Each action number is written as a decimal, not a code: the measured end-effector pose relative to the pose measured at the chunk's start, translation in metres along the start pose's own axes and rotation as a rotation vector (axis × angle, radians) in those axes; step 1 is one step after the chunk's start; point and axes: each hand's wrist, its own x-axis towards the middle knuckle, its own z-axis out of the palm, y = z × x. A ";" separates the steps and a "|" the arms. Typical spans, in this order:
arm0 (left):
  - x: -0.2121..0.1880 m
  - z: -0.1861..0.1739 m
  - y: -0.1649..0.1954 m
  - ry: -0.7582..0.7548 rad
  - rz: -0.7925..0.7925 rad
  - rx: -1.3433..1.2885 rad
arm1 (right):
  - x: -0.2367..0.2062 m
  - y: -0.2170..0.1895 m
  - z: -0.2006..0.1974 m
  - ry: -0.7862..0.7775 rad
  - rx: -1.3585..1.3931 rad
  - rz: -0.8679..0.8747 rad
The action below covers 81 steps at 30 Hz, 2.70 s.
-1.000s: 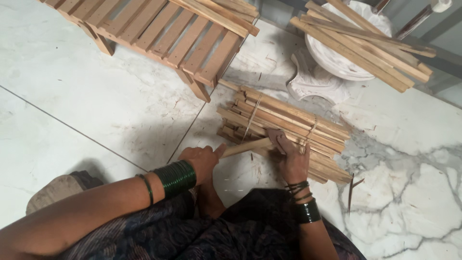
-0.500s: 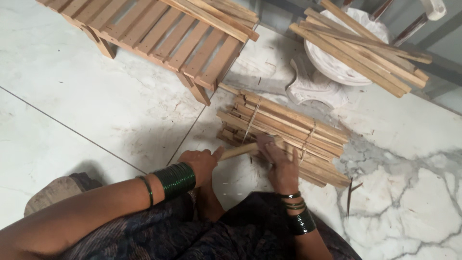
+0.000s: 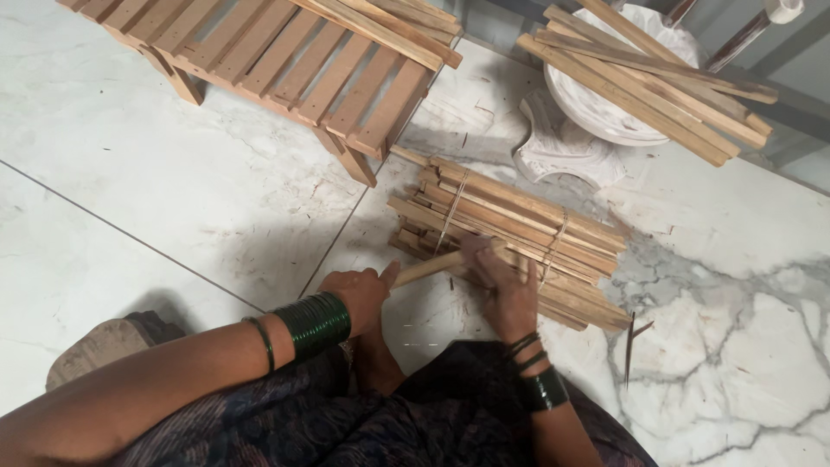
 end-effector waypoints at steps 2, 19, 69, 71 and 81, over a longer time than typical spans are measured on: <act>0.000 0.000 0.000 0.037 0.017 0.018 | 0.002 0.003 0.001 0.007 -0.037 0.016; 0.005 0.009 -0.006 0.113 0.021 -0.037 | 0.001 0.006 0.007 0.031 0.000 -0.103; 0.017 0.013 -0.004 0.144 0.000 -0.139 | 0.008 -0.029 -0.011 0.183 0.117 -0.195; 0.014 0.012 -0.001 0.139 -0.019 -0.146 | 0.004 -0.029 -0.008 0.195 0.147 -0.225; 0.007 0.004 0.000 0.134 -0.019 -0.106 | 0.009 -0.024 -0.005 0.140 0.062 -0.195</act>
